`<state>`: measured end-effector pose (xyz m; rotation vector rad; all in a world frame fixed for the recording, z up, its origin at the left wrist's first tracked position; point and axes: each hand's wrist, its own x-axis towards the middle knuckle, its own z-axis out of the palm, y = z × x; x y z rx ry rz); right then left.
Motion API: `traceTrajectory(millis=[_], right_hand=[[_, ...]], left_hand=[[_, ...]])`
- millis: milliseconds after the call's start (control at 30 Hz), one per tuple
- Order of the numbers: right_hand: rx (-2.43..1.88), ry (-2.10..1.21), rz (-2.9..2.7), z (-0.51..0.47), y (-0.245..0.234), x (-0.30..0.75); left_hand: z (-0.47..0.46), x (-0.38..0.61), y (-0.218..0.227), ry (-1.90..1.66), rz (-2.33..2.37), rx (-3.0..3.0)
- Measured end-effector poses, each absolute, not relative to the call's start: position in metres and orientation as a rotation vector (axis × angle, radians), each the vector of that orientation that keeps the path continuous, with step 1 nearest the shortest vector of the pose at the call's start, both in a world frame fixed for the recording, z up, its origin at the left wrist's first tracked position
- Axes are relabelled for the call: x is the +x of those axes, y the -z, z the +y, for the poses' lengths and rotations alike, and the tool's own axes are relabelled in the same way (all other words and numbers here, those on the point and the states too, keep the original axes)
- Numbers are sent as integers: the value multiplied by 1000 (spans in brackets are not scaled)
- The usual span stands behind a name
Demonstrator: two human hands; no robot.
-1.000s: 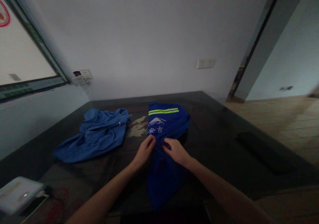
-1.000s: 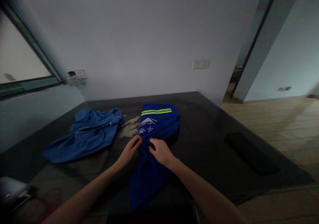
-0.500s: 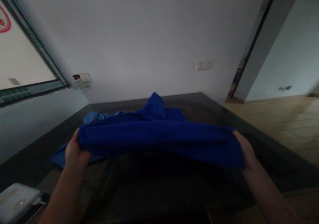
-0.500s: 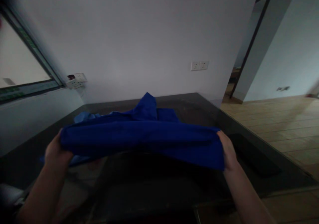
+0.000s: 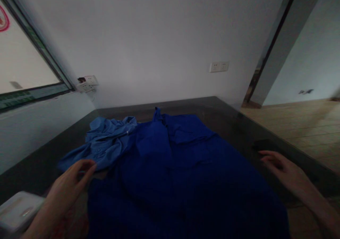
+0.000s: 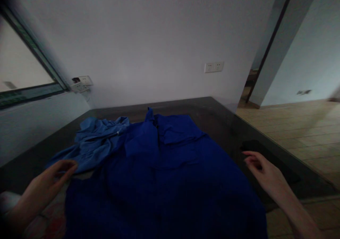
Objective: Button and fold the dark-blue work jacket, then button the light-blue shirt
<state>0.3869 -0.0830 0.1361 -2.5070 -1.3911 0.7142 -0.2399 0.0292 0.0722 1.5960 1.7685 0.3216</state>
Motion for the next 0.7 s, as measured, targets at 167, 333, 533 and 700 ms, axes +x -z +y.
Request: traceTrajectory(millis=[167, 333, 533, 700], right_hand=[[-2277, -810, -1684, -11, -127, 319], [-1868, -1128, -2207, 37, -54, 239], [-2117, -1174, -2315, 31, 25, 229], [-2267, -990, -1869, 34, 36, 262]], left_hand=[[56, -141, -81, -175, 1302, 1751], [41, -35, -44, -33, 701, 1962], [17, -13, 25, -43, 915, 1841], [36, -32, 42, -403, 1200, 1256]])
